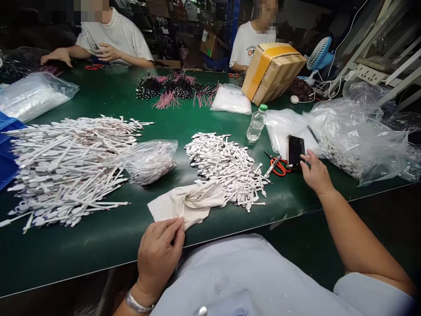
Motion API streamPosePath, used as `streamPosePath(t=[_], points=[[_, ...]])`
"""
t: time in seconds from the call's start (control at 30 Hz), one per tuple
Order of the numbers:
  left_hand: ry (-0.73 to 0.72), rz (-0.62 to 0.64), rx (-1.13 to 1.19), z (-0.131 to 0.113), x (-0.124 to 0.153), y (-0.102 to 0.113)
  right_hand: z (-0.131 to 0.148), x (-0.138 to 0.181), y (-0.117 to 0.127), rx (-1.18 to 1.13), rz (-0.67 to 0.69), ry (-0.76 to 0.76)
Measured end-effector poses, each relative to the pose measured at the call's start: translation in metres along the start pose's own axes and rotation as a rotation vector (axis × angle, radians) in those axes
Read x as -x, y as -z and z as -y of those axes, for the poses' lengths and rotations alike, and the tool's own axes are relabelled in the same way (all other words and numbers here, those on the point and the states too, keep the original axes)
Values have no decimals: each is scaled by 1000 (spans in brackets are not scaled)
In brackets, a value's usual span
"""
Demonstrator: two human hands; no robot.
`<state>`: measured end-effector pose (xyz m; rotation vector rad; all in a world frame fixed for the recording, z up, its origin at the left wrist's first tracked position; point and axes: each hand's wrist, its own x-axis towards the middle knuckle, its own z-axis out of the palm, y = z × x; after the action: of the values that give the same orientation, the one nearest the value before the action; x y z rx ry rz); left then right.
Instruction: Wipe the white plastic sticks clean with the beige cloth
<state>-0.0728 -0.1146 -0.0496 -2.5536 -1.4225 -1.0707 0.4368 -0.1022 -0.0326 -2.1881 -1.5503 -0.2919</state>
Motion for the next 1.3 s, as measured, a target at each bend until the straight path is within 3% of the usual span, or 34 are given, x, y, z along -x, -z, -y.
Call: streamPosePath(t=[0.07, 0.17, 0.37, 0.47, 0.67, 0.83, 1.03, 1.2, 1.3], points=[[-3, -2, 1, 0, -1, 0, -4, 4, -2, -39, -28, 176], [-7, -8, -9, -1, -2, 0, -11, -5, -10, -37, -35, 243], [-1, -20, -30, -2, -2, -2, -33, -64, -25, -130, -114, 6], [-1, -18, -30, -2, -2, -2, -43, -76, -23, -240, -171, -141], [-16, -23, -35, -1, -3, -2, -52, -46, -16, -288, -173, -211], [-27, -27, -34, 0, -3, -2, -55, -8, -11, -321, -22, -336], [-38, -37, -42, 0, -5, -4, -29, 6, -9, -252, 250, -381], [-29, -26, -43, 0, -3, -4, 8, -11, -17, -145, 195, -427], [-18, -29, -46, 1, -2, -3, 12, -15, -20, -140, 152, -379]])
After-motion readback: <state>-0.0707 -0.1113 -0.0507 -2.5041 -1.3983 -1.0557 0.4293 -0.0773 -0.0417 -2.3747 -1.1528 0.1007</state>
